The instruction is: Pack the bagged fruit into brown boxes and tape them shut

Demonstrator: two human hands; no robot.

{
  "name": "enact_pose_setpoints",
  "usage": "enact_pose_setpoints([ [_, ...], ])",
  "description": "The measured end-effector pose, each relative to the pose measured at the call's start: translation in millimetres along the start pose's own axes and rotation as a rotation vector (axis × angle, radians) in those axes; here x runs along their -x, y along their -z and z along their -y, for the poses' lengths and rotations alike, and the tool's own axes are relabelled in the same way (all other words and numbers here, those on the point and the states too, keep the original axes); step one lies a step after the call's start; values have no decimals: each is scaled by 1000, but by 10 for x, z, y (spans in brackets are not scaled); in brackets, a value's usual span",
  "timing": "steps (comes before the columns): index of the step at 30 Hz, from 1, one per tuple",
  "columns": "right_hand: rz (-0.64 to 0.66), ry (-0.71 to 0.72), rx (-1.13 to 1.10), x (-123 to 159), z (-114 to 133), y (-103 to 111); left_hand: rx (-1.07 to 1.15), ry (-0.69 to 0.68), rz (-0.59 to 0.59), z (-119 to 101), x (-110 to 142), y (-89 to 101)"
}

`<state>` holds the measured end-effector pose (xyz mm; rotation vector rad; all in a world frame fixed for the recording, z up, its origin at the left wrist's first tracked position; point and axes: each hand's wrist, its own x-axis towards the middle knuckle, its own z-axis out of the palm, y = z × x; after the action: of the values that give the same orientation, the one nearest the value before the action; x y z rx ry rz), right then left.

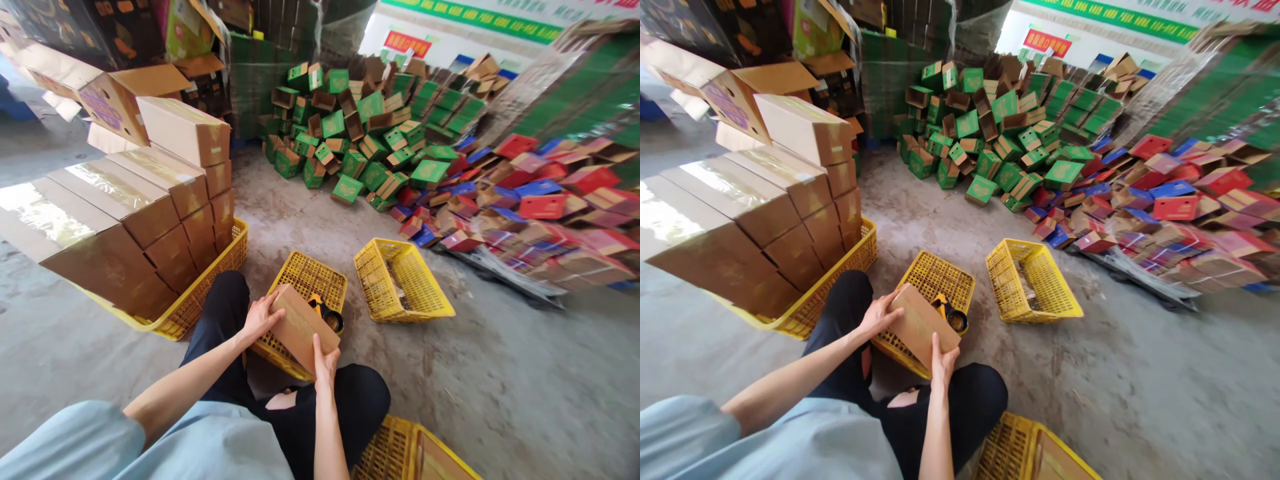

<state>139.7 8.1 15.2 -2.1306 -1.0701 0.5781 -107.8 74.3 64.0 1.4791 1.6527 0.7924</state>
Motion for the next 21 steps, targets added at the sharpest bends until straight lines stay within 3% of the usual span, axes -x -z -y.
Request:
enact_pose_setpoints([
  [4, 8, -89, 53, -112, -7, -104, -121, -16, -36, -77, -108, 4],
  [8, -27, -57, 106, -125, 98, -219, -96, 75, -20, 85, -148, -30],
  [11, -54, 50, 169, 25, 228, -300, -20, 165, -38, 277, -96, -71],
  [14, -15, 263, 366, 234, 328, -357, -10, 220, -39, 458, 9, -124],
  [17, 21, 381, 522, 366, 337, -355, -95, 68, -74, 595, 121, -184],
  [21, 27, 438, 543, 405, 239, -279, -300, -191, -164, 648, 224, -248],
])
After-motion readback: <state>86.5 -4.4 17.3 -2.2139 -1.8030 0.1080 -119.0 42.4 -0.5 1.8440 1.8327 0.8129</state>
